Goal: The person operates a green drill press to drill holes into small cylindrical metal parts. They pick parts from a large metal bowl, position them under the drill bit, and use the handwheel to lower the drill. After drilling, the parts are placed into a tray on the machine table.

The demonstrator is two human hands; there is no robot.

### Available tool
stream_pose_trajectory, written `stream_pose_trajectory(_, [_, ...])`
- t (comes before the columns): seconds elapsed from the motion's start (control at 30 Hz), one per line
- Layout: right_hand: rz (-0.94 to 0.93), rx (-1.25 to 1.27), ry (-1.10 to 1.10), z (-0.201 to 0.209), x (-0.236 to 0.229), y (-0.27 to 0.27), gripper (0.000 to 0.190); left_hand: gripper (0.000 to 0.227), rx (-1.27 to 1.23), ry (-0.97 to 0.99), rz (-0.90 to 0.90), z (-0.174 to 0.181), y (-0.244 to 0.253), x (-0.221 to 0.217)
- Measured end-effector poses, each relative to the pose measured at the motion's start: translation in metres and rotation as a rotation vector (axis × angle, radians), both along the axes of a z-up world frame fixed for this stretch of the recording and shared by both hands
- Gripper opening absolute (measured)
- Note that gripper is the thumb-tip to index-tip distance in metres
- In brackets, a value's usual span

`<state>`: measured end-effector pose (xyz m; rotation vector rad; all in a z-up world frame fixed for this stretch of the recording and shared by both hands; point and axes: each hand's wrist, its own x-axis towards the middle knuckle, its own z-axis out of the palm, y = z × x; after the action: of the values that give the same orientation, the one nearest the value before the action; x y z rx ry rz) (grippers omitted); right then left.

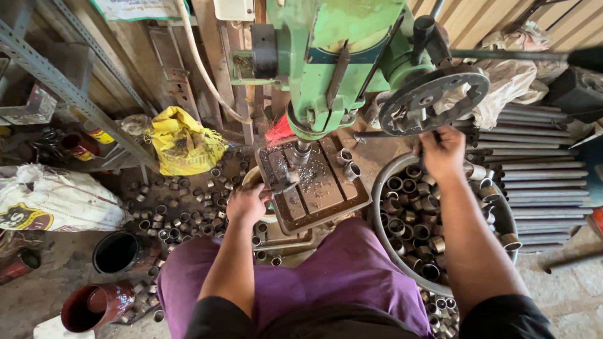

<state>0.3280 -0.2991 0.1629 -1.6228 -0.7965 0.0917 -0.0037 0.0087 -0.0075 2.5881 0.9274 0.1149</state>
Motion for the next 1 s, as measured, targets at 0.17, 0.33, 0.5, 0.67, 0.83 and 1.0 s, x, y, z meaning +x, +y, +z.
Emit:
stream_pose_trajectory(0.17, [-0.08,0.116,0.068,-0.025,0.034,0.029,0.017,0.037,-0.099,0.227,0.067,-0.003,-0.005,0.01])
stream_pose_trajectory(0.33, [-0.049,0.314,0.386,0.006,0.088,0.067,0.032,0.042,-0.128,0.263,0.033,-0.015,-0.002,0.009])
stream_pose_trajectory(0.5, [0.326,0.505,0.487,0.057,0.129,0.104,0.049,0.046,-0.233,0.281,0.088,-0.025,-0.002,0.011])
stream_pose_trajectory(0.67, [0.37,0.371,0.447,0.116,0.109,0.096,0.05,0.044,-0.078,0.167,0.026,-0.031,-0.001,0.008])
stream_pose_trajectory(0.83, [0.549,-0.165,0.169,0.189,0.07,0.064,0.047,0.042,-0.051,0.149,0.021,-0.027,0.0,0.006])
stream_pose_trajectory(1.0, [0.805,0.161,0.48,0.169,0.056,0.016,0.029,0.038,-0.072,0.183,0.04,-0.023,0.0,0.007])
